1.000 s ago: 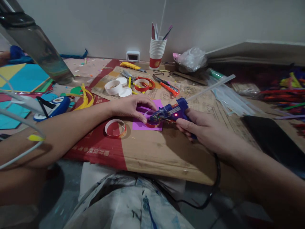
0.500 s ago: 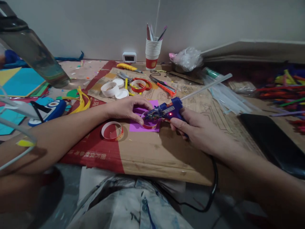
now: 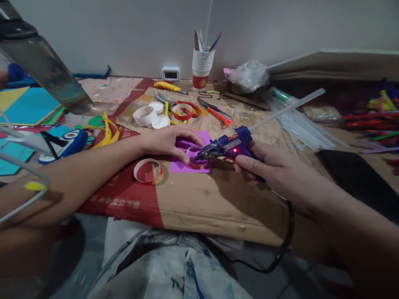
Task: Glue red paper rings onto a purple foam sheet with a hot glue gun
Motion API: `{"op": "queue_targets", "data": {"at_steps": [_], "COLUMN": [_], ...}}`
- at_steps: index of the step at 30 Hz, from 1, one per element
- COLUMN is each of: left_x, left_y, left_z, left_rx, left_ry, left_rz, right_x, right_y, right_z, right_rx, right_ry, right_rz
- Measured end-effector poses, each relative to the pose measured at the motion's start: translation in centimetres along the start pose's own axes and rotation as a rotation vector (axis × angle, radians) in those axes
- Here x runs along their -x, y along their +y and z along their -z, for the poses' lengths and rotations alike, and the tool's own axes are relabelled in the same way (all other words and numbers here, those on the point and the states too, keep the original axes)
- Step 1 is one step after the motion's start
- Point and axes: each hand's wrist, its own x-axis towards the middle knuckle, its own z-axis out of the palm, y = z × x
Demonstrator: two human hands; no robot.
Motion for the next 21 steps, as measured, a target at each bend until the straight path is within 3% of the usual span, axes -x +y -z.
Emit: {"op": "queue_targets", "data": {"at_steps": [8,21], "left_x": [0.2,0.0], "left_y": [-0.2,0.3], "left_z": [0.0,0.0], "left_rx": [-0.009,0.036], "left_ry": [0.013,0.006], "left_rz": [0.004,0.013], "right_x": [-0.6,-0.6], "right_y": [-0.4,-0.3], "right_z": [-1.1,-0.2], "right_rx": [0.006,-0.034], "right_ry": [0.007,-0.065], "right_rz": [0.019,-0.018]}}
